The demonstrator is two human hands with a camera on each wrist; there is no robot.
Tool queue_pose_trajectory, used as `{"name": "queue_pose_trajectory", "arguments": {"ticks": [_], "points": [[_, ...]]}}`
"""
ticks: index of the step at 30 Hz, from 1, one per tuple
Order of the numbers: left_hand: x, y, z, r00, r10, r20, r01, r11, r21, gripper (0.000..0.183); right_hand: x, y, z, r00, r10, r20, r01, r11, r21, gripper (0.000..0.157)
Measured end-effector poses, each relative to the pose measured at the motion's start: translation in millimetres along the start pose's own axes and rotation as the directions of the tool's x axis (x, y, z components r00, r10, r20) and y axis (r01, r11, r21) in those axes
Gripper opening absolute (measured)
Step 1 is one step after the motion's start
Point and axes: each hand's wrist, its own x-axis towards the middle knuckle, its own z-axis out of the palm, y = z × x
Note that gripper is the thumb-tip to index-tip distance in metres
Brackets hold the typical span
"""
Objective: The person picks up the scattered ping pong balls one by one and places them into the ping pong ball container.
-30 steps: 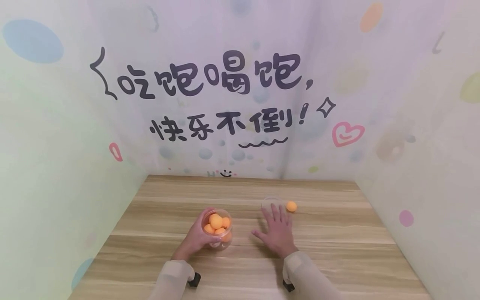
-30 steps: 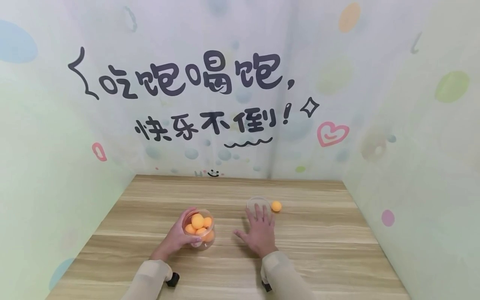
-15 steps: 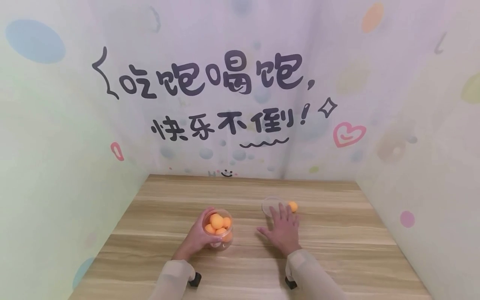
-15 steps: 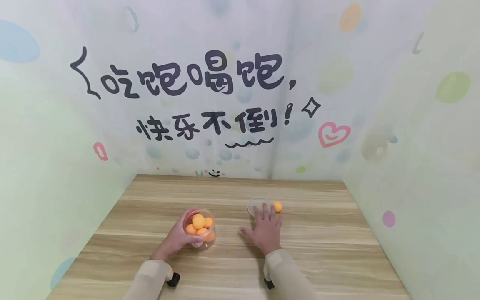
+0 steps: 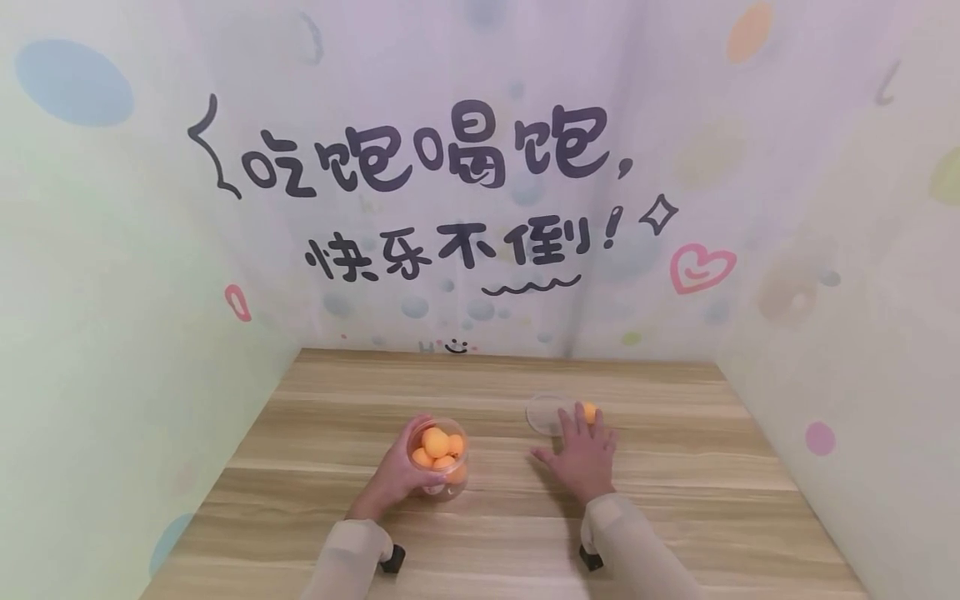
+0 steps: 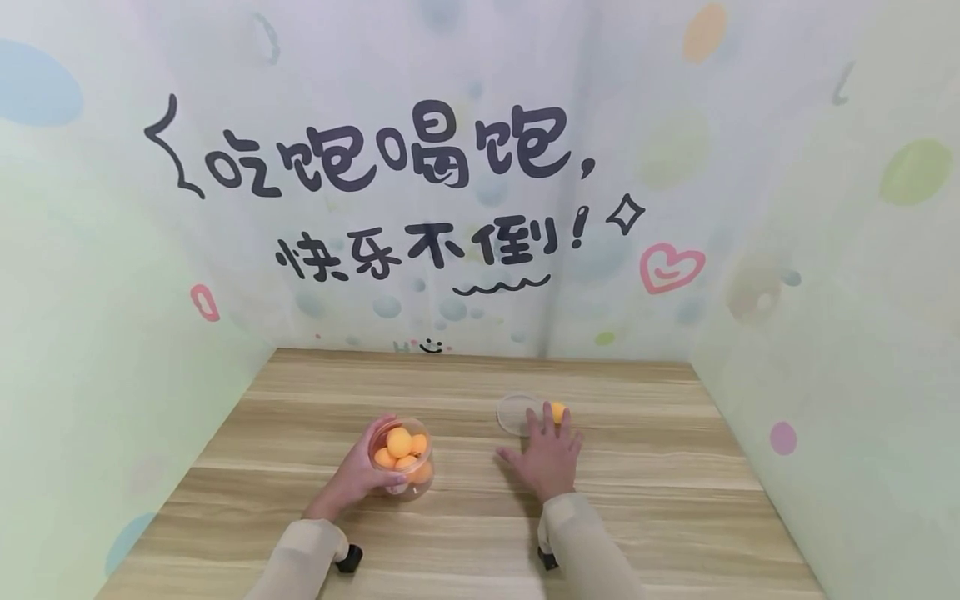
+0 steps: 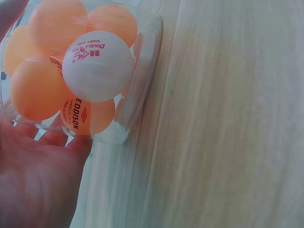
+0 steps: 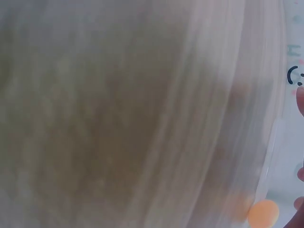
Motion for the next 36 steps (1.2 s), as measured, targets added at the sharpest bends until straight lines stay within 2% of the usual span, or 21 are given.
{"name": "queue_pose_trajectory", "arguments": {"ticks": [7,16,25,30,36], "points": [[-0.3,1.7,0.5,1.000,0.003,0.000,-0.003,1.000,-0.006,0.099,4,8,-3.8,0.998,0.026,0.050,-0.026,1.000,-0.002,0.094],[0.2,-1.4,0.4,1.000,0.025,0.012,-0.025,1.000,0.011,0.099,4,16,-3.5,0.998,0.044,0.053,-0.046,0.998,0.045,0.094],[-0.8,-3.3,-0.7,0.999,0.041,0.026,-0.041,0.999,0.010,0.101,9,22,-3.4,0.997,0.035,0.075,-0.040,0.997,0.066,0.093],[-2.1,-2.1,-0.6,0.999,0.024,0.027,-0.024,1.000,0.006,0.100,11,21,-4.8,0.998,0.015,0.066,-0.020,0.996,0.083,0.092],[-1.8,-0.2,0.0,0.999,0.033,0.031,-0.032,0.999,-0.026,0.100,14,20,-10.5,0.997,0.015,0.078,-0.021,0.997,0.074,0.090]]}}
